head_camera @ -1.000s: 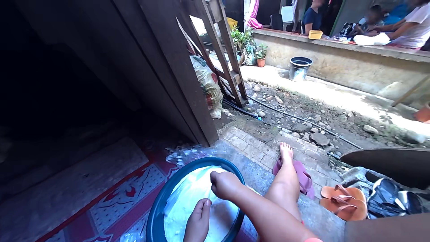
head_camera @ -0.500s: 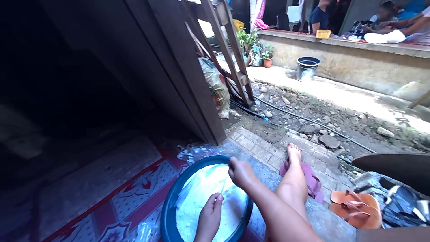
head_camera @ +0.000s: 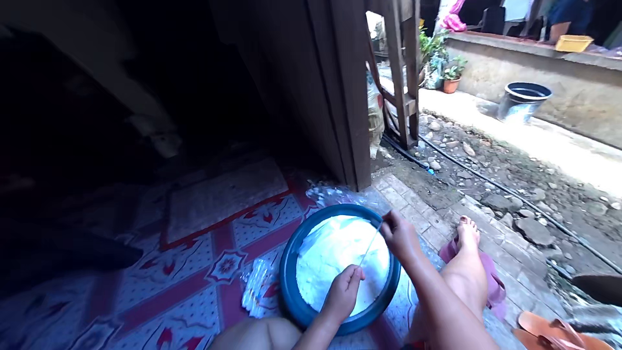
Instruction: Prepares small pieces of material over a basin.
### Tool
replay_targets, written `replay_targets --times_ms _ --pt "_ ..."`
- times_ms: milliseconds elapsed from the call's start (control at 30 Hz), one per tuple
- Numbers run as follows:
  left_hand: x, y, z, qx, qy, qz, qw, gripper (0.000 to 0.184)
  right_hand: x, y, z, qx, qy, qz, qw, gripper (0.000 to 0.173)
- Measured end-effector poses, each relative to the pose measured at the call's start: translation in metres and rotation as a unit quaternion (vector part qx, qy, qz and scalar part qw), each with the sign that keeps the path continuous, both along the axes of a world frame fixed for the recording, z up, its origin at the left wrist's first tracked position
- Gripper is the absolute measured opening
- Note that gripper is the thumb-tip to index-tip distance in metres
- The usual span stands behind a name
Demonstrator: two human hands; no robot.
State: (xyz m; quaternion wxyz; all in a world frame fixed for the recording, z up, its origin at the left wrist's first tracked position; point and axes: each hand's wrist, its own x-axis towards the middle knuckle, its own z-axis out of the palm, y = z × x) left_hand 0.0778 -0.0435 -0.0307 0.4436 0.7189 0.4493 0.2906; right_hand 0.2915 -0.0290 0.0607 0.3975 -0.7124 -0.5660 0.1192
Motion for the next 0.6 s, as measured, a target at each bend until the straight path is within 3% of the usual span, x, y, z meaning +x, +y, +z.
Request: replay_targets --times_ms 133,233,367,600 --pt "-0.005 -0.004 0.018 0.026 0.053 -0.039 0.997 0.039 0.003 -0.015 0.015 0.05 0.05 0.044 0.997 0.015" --pt "-0.009 -0.003 0.021 0.083 0.103 -0.102 0.986 0.041 0.005 -0.036 0.05 0.099 0.085 0.1 0.986 0.01" --pt "-0.01 -0.004 0.016 0.105 0.062 -0.136 0.983 0.041 0.0 -0.047 0.087 0.139 0.086 0.185 0.969 0.008" --pt "-0.018 0.005 0.022 0.011 0.168 -0.114 0.979 0.05 -0.029 -0.012 0.121 0.187 0.154 0.232 0.942 0.006"
